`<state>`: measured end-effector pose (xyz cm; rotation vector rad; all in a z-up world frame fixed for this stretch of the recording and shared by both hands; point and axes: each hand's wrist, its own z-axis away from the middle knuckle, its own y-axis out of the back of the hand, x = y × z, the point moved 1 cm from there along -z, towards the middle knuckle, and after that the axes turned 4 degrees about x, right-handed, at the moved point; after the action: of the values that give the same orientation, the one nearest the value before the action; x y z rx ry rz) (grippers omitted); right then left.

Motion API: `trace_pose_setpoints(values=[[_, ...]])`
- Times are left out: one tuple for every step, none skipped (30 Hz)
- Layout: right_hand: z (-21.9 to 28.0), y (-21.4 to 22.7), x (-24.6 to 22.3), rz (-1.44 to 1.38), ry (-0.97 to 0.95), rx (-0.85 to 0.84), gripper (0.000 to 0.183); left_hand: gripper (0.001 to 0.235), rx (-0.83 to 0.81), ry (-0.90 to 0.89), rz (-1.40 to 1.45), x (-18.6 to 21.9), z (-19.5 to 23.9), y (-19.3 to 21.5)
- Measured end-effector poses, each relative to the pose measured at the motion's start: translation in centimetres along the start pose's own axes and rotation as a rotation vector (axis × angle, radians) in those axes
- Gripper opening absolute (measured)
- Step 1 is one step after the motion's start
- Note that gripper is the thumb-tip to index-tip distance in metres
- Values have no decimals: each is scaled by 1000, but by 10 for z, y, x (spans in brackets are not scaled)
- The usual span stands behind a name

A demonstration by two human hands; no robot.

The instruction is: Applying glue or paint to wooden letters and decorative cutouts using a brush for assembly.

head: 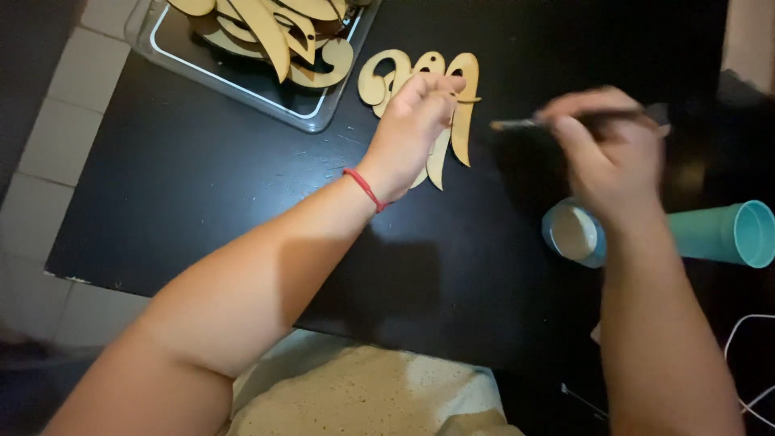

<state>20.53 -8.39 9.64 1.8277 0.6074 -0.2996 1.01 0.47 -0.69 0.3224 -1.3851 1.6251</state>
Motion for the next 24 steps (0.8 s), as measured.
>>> trace_pose_setpoints(values=[[17, 12, 3, -132, 13, 88, 7, 19, -89, -208, -115, -10, -4, 2], [35, 23, 5, -267, 20, 179, 2, 14, -179, -413, -233, -21, -8, 3], [54, 31, 6, -268, 18, 184, 2, 14, -183, -412, -237, -11, 7, 2], [74, 41, 6, -316, -2, 311, 6, 12, -265, -556, -473, 0, 22, -2], [95, 51, 7, -365, -24, 438, 14, 13, -347, -699, -710, 10, 37, -8], [121, 61, 17, -359, -33, 455, 14, 13, -368, -696, -715, 13, 45, -10], [148, 72, 26, -289, -23, 483, 11, 13, -456, -720, -787, 16, 52, -13], [176, 80, 34, -222, -19, 508, 13, 13, -544, -741, -861, 18, 61, -15], [203, 85, 37, -220, -31, 523, 13, 13, -563, -734, -868, 17, 64, -18], [231, 88, 41, -219, -305, 570, 16, 14, -578, -759, -866, 16, 68, -19], [260, 90, 44, -218, -580, 615, 27, 15, -594, -783, -864, 15, 72, -20], [271, 83, 39, -227, -588, 627, 27, 15, -605, -779, -877, 14, 75, -21], [281, 77, 32, -258, -396, 687, 17, 15, -612, -797, -847, 14, 79, -22], [292, 71, 25, -285, -201, 749, 24, 15, -618, -817, -815, 12, 82, -23], [288, 67, 13, -291, -207, 761, 24, 15, -628, -814, -826, 11, 86, -25], [284, 64, 0, -197, -129, 755, 1, 13, -635, -820, -801, 11, 89, -27], [280, 61, -12, -101, -53, 747, 24, 13, -643, -825, -777, 11, 92, -29], [282, 58, -18, -102, -57, 763, 24, 13, -657, -827, -786, 10, 93, -30], [284, 55, -22, -182, -105, 783, 11, 14, -645, -836, -803, 10, 95, -31], [288, 53, -28, -262, -159, 799, 13, 14, -632, -838, -820, 9, 97, -32], [292, 54, -29, -265, -169, 812, 13, 14, -646, -832, -830, 9, 99, -33], [295, 55, -28, -252, -135, 821, 11, 12, -632, -838, -858, 9, 99, -34], [298, 55, -26, -239, -101, 829, 14, 11, -619, -844, -886, 9, 99, -36], [301, 60, -28, -231, -110, 848, 14, 11, -642, -843, -890, 6, 95, -34]])
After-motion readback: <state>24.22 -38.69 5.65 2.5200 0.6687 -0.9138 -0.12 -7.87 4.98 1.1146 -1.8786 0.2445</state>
